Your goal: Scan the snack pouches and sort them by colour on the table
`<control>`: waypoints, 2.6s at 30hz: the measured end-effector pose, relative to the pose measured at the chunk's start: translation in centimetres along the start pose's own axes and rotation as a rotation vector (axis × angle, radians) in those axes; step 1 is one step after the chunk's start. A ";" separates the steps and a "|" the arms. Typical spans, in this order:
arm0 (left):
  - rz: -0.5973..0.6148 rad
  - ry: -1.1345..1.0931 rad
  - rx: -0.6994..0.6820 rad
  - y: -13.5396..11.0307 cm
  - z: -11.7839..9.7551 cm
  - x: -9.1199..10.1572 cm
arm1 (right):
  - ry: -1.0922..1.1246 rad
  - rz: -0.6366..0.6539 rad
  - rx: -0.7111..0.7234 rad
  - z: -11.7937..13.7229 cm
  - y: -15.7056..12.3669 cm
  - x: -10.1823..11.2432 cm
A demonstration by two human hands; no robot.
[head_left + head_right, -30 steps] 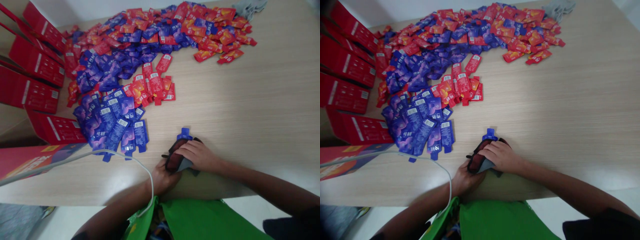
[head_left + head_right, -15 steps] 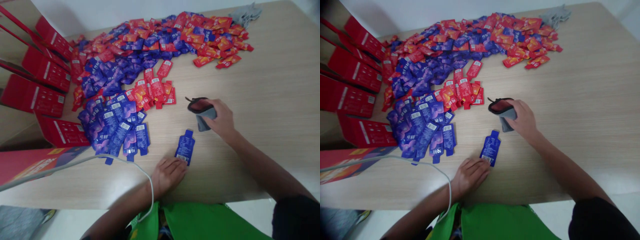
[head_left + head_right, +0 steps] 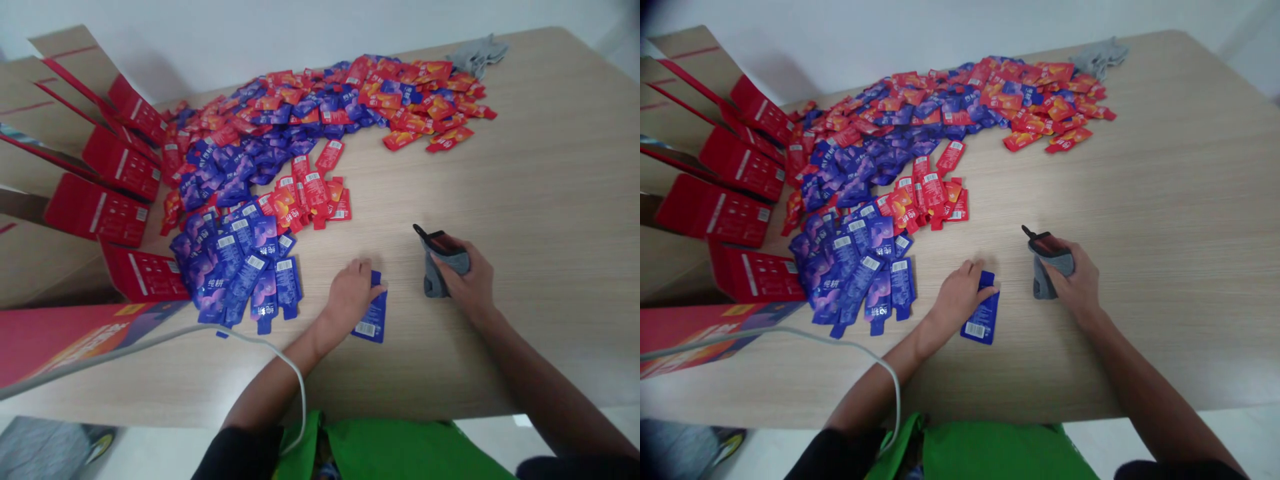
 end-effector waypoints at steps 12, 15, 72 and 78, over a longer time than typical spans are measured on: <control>0.151 -0.525 -0.147 0.7 1.5 2.9 | -0.014 0.006 -0.027 -0.6 0.4 -0.3; 0.021 -0.642 -0.273 -0.7 0.3 5.9 | -0.010 0.003 -0.029 -0.4 0.4 -0.2; -0.264 -0.138 -0.540 -14.3 0.0 -2.9 | -0.428 0.556 0.816 6.2 1.1 -5.8; -0.250 -0.153 -0.532 -14.5 0.0 -2.8 | -0.235 0.256 0.693 9.3 1.2 -2.1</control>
Point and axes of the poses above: each hand's wrist, its own y-axis towards the middle knuckle, its own x-axis out of the back of the hand, z = x × y, the point moved 2 cm from there along y, towards the middle knuckle, and after that the axes turned 1 degree about -y, right-handed, at the moved point
